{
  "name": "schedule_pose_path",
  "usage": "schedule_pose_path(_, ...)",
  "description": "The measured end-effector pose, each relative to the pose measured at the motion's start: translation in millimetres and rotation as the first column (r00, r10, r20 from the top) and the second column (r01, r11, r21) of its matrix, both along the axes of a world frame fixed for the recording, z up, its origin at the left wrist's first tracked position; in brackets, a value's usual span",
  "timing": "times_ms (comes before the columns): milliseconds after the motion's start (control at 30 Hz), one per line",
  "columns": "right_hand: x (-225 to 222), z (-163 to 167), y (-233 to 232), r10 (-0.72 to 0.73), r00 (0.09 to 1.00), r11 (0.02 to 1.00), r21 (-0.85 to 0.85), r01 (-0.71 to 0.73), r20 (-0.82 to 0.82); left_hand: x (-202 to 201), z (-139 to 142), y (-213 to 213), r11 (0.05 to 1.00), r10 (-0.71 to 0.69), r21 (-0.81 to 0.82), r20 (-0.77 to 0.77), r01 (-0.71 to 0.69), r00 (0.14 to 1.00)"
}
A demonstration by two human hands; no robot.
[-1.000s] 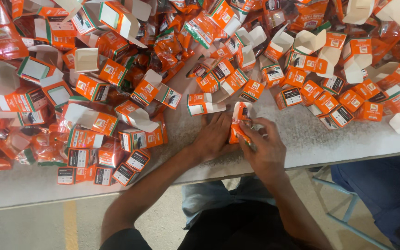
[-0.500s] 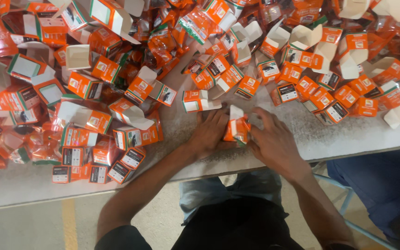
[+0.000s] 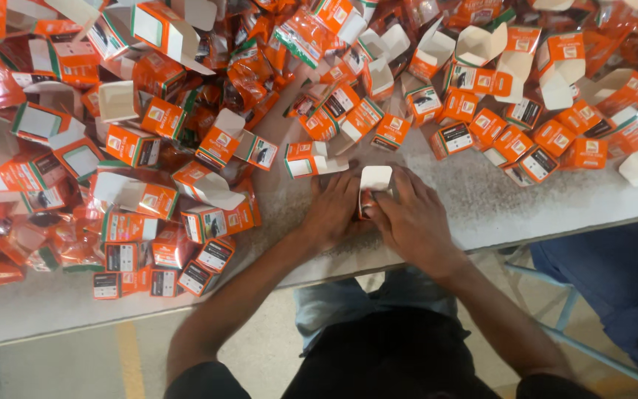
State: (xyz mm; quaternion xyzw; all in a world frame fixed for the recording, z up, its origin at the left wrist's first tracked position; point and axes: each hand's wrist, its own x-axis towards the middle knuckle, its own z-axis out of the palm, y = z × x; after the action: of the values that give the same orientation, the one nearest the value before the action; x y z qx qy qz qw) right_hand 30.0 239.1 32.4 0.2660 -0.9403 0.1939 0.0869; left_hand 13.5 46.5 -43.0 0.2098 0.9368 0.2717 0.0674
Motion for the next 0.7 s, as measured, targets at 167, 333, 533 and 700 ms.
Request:
schedule_pose_path(167, -6.1, -6.1, 6.2, 0.032, 0.998, 0.998, 0.047, -0.034, 0.054, -1.1, 3.5, 1.1, 0.999, 0.015, 0.038, -0.09, -0.012, 0.996)
schedule_pose_path(333, 0.5, 1.8, 7.1, 0.015, 0.999, 1.0, -0.005, -0.015, -0.052, -1.2, 3.0, 2.3, 0.996, 0.04, 0.083, -0.081, -0.033, 0.996)
schedule_pose_path(533, -3.1, 22.3, -1.6, 0.052, 0.999, 0.981, 0.19, -0.05, -0.003, 4.1, 7.1, -4.2, 0.981, 0.025, 0.194, -0.154, 0.006, 0.988)
schedule_pose_path(700, -8.0, 4.7, 2.1, 0.024, 0.912, 0.998, -0.055, -0.002, 0.409, 13.7, 3.4, -3.5, 0.646, 0.056, 0.73, 0.246, -0.223, 0.968)
